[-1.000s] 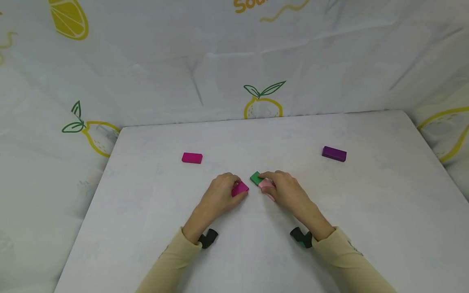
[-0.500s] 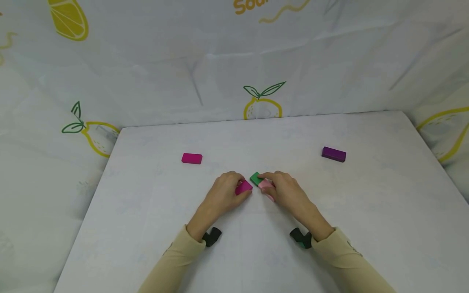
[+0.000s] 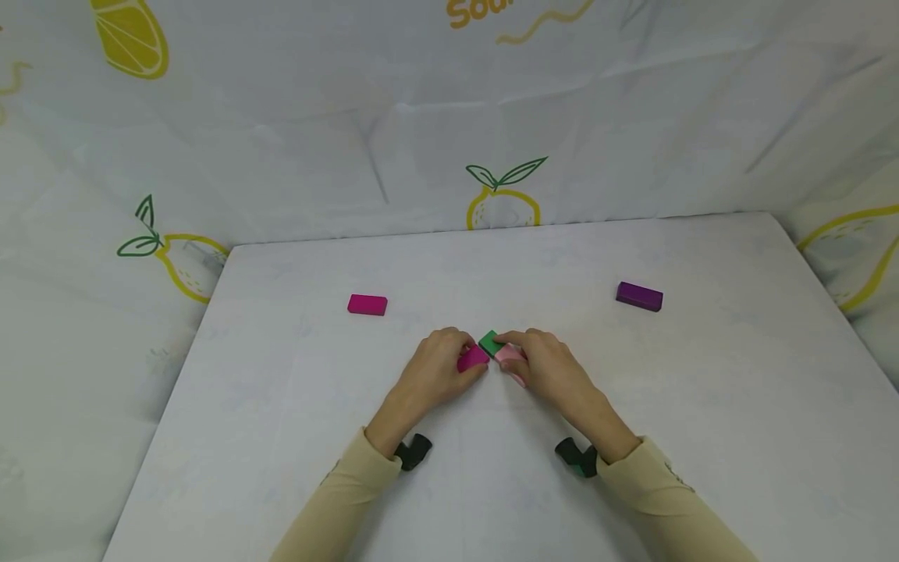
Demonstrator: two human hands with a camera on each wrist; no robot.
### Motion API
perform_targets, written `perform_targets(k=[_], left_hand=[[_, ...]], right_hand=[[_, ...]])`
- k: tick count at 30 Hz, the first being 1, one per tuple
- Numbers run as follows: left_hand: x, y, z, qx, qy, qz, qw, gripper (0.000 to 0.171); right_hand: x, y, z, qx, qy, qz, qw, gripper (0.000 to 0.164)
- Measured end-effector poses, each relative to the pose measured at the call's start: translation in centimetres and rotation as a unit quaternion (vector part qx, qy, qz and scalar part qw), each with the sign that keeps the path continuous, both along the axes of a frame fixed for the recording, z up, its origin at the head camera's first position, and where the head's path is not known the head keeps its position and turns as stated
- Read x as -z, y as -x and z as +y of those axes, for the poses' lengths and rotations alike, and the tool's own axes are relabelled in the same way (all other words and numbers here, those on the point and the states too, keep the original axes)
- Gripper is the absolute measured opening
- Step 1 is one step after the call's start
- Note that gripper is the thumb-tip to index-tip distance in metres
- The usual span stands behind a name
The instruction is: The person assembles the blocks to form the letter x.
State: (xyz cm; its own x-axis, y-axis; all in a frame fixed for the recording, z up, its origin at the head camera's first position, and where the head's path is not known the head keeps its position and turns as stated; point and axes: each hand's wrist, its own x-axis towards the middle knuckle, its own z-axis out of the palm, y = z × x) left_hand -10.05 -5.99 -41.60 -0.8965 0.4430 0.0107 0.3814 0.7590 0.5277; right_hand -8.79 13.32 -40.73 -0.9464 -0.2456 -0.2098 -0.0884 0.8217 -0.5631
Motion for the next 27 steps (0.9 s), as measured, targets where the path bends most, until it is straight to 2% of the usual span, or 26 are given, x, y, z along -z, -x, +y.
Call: perform_targets(k=[6, 27], left_hand=[[-0.08, 0.13, 0.12, -0.002, -0.001, -0.001, 1.0000, 0.027], [0.06, 0.53, 0.38, 0.006, -0.001, -0.014, 0.9999, 0.024]], right_hand=[[-0.05, -0.01, 0.02, -0.004, 0.004, 0.013, 1.000, 0.043], [0.00, 0.03, 0.03, -0.007, 0.004, 0.010, 1.000, 0.044]])
